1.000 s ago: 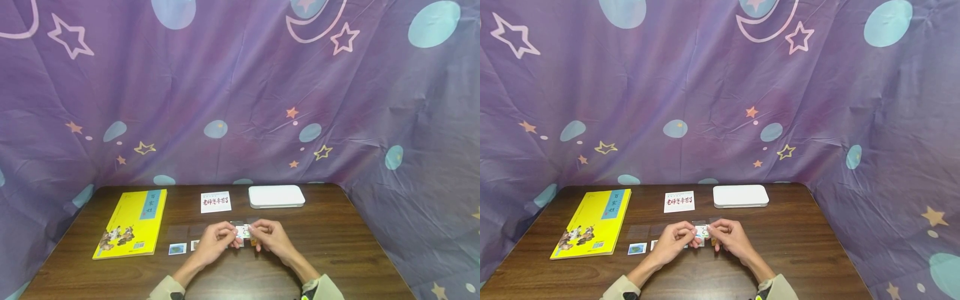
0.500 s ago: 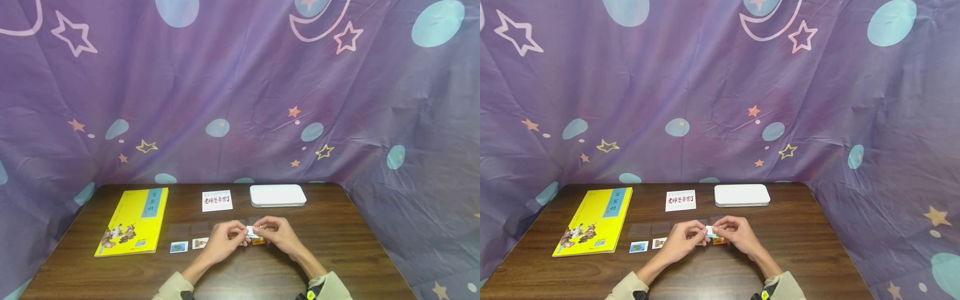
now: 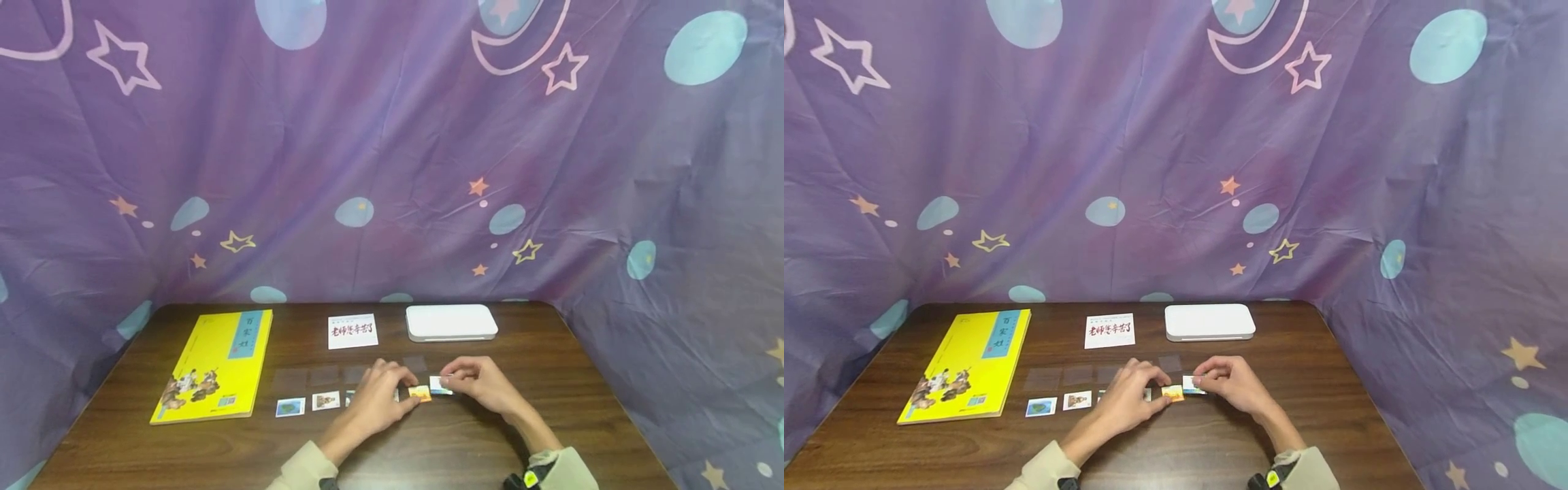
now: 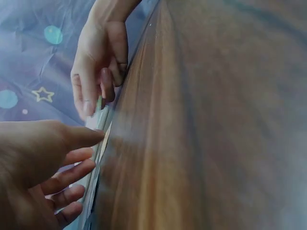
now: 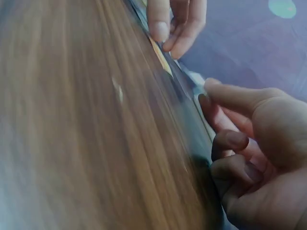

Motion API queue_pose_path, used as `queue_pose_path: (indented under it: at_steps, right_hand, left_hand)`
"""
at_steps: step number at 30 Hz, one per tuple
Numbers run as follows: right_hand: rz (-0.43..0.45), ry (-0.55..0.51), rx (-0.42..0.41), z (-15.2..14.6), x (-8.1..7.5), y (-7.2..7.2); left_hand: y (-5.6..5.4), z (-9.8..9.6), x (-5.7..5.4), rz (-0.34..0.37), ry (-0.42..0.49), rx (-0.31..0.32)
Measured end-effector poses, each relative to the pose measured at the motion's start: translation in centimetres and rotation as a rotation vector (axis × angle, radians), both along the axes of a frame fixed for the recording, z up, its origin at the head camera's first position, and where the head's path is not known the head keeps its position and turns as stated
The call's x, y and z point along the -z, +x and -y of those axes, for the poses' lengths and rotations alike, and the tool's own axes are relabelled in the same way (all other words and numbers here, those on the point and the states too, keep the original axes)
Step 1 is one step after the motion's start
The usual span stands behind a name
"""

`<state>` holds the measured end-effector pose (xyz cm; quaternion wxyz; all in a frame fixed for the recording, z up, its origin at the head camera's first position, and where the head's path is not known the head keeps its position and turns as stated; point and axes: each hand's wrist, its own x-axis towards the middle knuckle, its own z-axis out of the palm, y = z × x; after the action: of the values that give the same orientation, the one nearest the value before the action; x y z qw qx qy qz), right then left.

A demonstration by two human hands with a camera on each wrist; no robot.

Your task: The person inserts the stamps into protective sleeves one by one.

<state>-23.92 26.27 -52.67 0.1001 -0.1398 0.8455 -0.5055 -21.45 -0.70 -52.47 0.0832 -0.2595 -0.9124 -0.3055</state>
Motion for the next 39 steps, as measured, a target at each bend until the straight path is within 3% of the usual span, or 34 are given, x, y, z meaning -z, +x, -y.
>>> queue_pose_path:
  at_steps: [6,13,21,32,36,39]
  right_hand:
    - [-0.004,0.032,0.025,-0.8,0.0,-0.1]
    - [-0.003,0.053,0.079,-0.9,0.3,-0.1]
    - [-0.032,0.055,0.119,-0.8,0.6,-0.3]
    - [-0.061,0.096,0.150,-0.3,0.1,-0.2]
    - [-0.049,0.099,0.139,-0.5,0.1,-0.1]
    - [-0.012,0.069,0.125,-0.5,0.1,-0.1]
  left_hand:
    - [-0.1,-0.7,-0.5,-0.006,-0.080,-0.021]
    - [0.1,-1.1,-0.9,0.091,-0.029,0.001]
    - [0.1,-1.3,-0.8,0.107,0.028,0.012]
    - [-0.1,-0.9,-1.0,0.130,0.134,0.167]
    - [0.2,-0.7,-0.9,0.132,0.176,0.239]
    - [0.4,-0.2,-0.9,0.156,0.221,0.256]
